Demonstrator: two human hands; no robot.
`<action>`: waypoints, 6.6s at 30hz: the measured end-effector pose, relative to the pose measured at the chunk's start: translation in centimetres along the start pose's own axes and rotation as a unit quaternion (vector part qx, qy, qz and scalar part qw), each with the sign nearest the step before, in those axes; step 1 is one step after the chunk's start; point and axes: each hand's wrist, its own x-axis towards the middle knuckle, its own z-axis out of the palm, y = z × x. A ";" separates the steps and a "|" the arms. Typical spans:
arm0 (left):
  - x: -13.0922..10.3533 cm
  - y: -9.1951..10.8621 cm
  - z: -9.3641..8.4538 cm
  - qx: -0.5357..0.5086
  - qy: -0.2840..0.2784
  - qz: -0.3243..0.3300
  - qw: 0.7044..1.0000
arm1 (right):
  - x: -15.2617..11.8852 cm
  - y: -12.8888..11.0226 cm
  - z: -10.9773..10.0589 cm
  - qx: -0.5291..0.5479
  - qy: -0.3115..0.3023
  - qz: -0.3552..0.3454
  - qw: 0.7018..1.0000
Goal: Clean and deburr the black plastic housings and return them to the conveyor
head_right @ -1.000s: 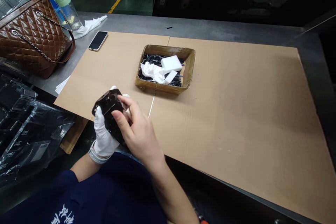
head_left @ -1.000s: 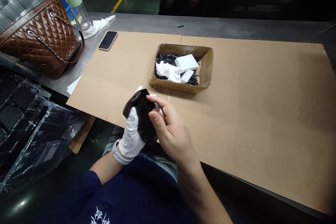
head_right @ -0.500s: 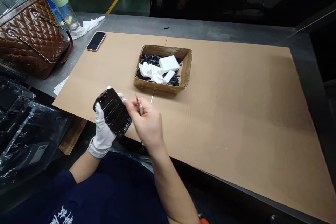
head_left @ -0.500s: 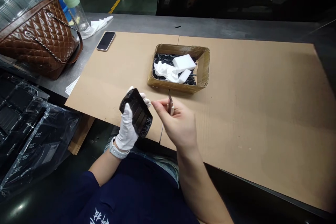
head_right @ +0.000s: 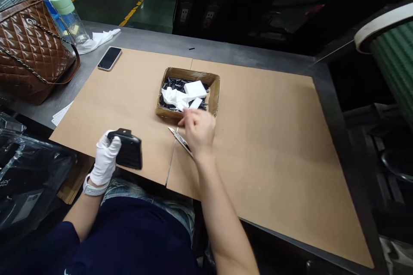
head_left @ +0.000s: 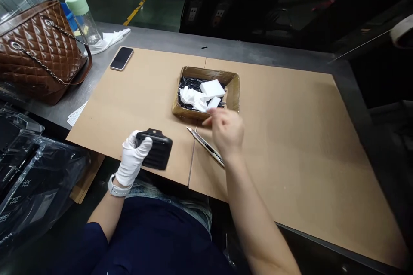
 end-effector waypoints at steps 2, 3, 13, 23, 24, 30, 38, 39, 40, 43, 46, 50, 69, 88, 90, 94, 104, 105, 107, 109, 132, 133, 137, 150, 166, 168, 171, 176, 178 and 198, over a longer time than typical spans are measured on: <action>0.4 0.5 -0.5 0.124 -0.014 0.070 0.990 | 3.5 0.6 0.0 -0.032 -0.028 -0.003 0.999; 0.6 0.7 -0.7 0.184 -0.021 0.108 0.977 | 5.1 1.0 0.5 -0.042 -0.043 0.000 0.998; 2.2 0.8 -0.9 0.280 -0.066 0.172 0.942 | 7.9 -0.7 2.7 0.053 -0.012 -0.041 0.998; 3.3 -0.1 0.2 0.146 -0.121 0.098 0.977 | 0.9 -7.6 3.6 0.334 -0.352 -0.078 0.871; 3.3 -0.3 0.2 0.142 -0.128 0.097 0.977 | 0.9 -7.7 3.6 0.321 -0.369 -0.060 0.870; 3.4 -1.0 0.2 0.223 -0.135 0.138 0.955 | 0.4 -8.7 4.0 0.257 -0.342 0.060 0.902; 3.0 -1.0 0.4 0.270 -0.130 0.197 0.934 | -1.5 -7.8 5.5 0.399 -0.223 0.040 0.888; 2.9 -1.0 0.4 0.281 -0.124 0.202 0.930 | -1.5 -7.5 5.6 0.417 -0.219 0.048 0.881; 2.8 -1.0 0.3 0.295 -0.118 0.204 0.926 | -1.4 -7.1 5.8 0.433 -0.211 0.061 0.874; 2.6 -0.9 0.0 0.327 -0.099 0.203 0.918 | -1.0 -6.4 6.1 0.463 -0.164 0.140 0.860; 2.7 -0.6 -0.3 0.327 -0.076 0.187 0.923 | -0.9 -6.4 5.9 0.490 -0.077 0.172 0.851; 2.9 -0.5 -0.3 0.309 -0.086 0.153 0.935 | -1.7 -7.3 4.7 0.460 -0.092 0.015 0.883; 2.1 -1.1 -0.9 0.225 -0.113 0.120 0.960 | -1.4 -9.5 4.8 0.441 -0.274 0.057 0.852; 1.2 -0.1 -2.8 0.012 -0.112 -0.006 0.994 | 9.1 0.3 3.0 0.064 -0.058 0.076 0.993; 1.2 -0.1 -3.2 -0.007 -0.103 -0.025 0.994 | 10.4 1.6 2.5 0.012 -0.079 0.070 0.994; 1.3 -0.2 -3.6 -0.022 -0.109 -0.035 0.993 | 12.6 3.9 2.2 -0.058 -0.140 0.130 0.980; 0.9 0.3 -4.0 0.023 -0.118 0.011 0.993 | 12.9 4.4 1.0 0.004 -0.010 0.147 0.989; 0.9 0.5 -4.0 0.028 -0.118 0.017 0.992 | 12.4 3.4 0.4 0.035 0.042 0.143 0.988; 0.8 0.8 -3.9 0.044 -0.116 0.033 0.992 | 10.2 0.9 -0.5 0.138 0.076 0.106 0.982; 0.9 0.9 -3.8 0.058 -0.107 0.052 0.991 | 6.6 -2.0 -0.7 0.276 0.001 0.037 0.960; -0.6 3.5 -0.6 0.321 -0.238 0.096 0.912 | -4.6 -8.0 -0.5 0.257 -0.149 -0.198 0.934; -0.6 3.6 -0.6 0.333 -0.235 0.099 0.908 | -4.4 -8.1 -0.7 0.240 -0.142 -0.205 0.938; -0.6 3.5 -0.4 0.372 -0.258 0.131 0.882 | -3.5 -8.3 -1.5 0.174 -0.153 -0.298 0.926; -0.4 3.2 -0.1 0.454 -0.294 0.130 0.831 | -3.4 -8.5 -2.6 0.014 -0.151 -0.366 0.918; -1.1 2.6 0.1 0.353 -0.222 0.114 0.902 | -3.8 -7.9 -1.9 0.078 -0.119 -0.277 0.950; -1.4 2.5 0.0 0.314 -0.235 0.118 0.912 | -4.1 -7.9 -1.7 0.104 -0.111 -0.267 0.952; -1.7 2.3 -0.2 0.308 -0.217 0.129 0.917 | -4.5 -7.9 -1.3 0.131 -0.086 -0.259 0.953; -1.9 2.2 -0.4 0.304 -0.201 0.151 0.919 | -5.1 -8.2 -1.4 0.158 -0.076 -0.259 0.950; -1.9 2.2 -0.4 0.307 -0.191 0.161 0.918 | -5.4 -8.6 -1.6 0.152 -0.072 -0.246 0.955; -2.7 0.8 -0.6 0.153 -0.111 0.030 0.981 | -6.9 -8.2 1.2 0.239 -0.010 -0.073 0.968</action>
